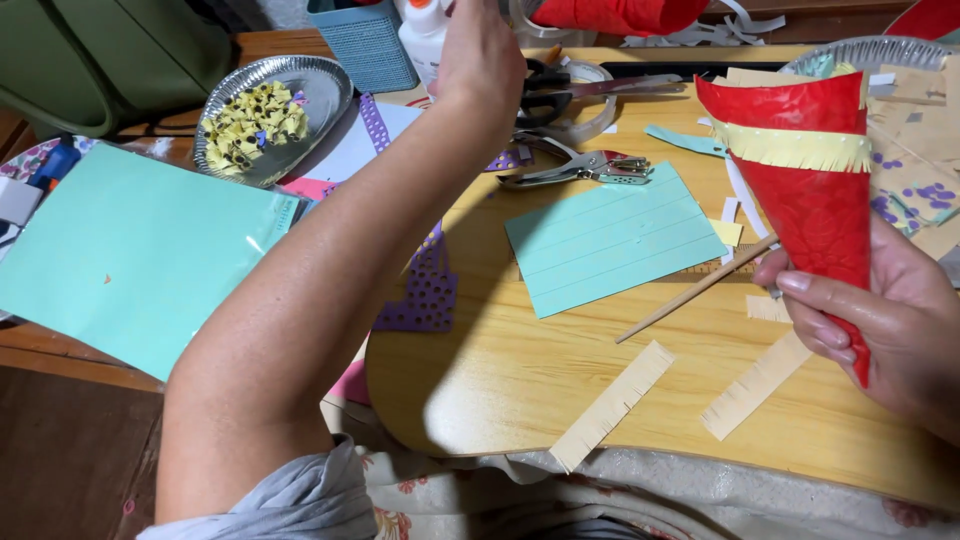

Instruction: Assembling a decorative paper cone by cutting paper fringe, applying glue, and securing the pieces with a wooden stick.

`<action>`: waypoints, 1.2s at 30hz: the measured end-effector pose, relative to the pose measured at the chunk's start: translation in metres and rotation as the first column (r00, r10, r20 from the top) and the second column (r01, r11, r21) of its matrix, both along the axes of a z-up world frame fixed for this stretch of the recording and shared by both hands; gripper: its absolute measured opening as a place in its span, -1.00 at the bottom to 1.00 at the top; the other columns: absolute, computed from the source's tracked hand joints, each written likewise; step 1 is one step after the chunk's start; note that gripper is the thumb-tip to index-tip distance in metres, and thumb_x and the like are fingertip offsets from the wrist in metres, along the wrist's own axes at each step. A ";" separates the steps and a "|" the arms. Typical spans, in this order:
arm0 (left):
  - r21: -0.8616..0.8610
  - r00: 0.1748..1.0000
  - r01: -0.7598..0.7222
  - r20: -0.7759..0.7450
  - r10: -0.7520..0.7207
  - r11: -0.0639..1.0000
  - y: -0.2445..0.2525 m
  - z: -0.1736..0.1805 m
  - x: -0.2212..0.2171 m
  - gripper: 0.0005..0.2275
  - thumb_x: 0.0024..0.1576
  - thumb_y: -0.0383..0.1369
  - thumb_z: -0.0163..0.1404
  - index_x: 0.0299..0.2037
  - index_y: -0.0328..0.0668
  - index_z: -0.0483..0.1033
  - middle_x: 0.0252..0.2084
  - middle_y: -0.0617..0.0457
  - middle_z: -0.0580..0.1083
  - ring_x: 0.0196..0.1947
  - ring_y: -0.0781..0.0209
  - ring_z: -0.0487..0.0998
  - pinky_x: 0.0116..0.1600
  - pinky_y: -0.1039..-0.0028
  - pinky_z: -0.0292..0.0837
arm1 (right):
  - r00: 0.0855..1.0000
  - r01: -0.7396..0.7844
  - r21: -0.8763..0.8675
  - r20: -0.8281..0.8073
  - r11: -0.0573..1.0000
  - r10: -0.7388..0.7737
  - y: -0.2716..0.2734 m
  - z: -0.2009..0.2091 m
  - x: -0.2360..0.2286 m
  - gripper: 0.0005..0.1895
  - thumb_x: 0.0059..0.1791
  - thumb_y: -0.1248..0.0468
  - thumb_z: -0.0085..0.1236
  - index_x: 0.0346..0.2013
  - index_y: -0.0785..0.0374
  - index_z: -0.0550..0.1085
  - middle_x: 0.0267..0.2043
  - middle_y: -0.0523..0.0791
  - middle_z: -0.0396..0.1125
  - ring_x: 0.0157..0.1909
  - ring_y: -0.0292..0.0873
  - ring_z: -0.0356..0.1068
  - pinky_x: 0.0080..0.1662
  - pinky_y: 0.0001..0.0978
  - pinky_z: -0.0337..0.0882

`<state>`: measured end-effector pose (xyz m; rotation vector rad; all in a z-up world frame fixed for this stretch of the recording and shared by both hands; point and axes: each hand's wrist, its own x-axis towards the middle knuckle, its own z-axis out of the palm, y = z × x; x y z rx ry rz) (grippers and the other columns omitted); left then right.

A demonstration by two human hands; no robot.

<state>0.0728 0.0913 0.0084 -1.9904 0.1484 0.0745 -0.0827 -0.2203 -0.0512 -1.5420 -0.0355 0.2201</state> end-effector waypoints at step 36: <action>-0.877 0.739 -0.447 -0.474 -0.479 0.178 -0.111 0.014 -0.070 -0.79 0.11 -0.16 0.05 -0.46 -0.06 0.55 -0.52 0.12 0.45 -0.46 0.23 0.44 -0.36 0.35 0.29 | 0.933 0.319 0.256 0.082 0.912 -0.349 -0.017 0.010 0.012 -0.65 0.07 -0.02 -0.18 0.00 0.12 0.18 -0.18 0.00 0.30 -0.67 -0.30 0.03 -0.51 -0.49 0.02</action>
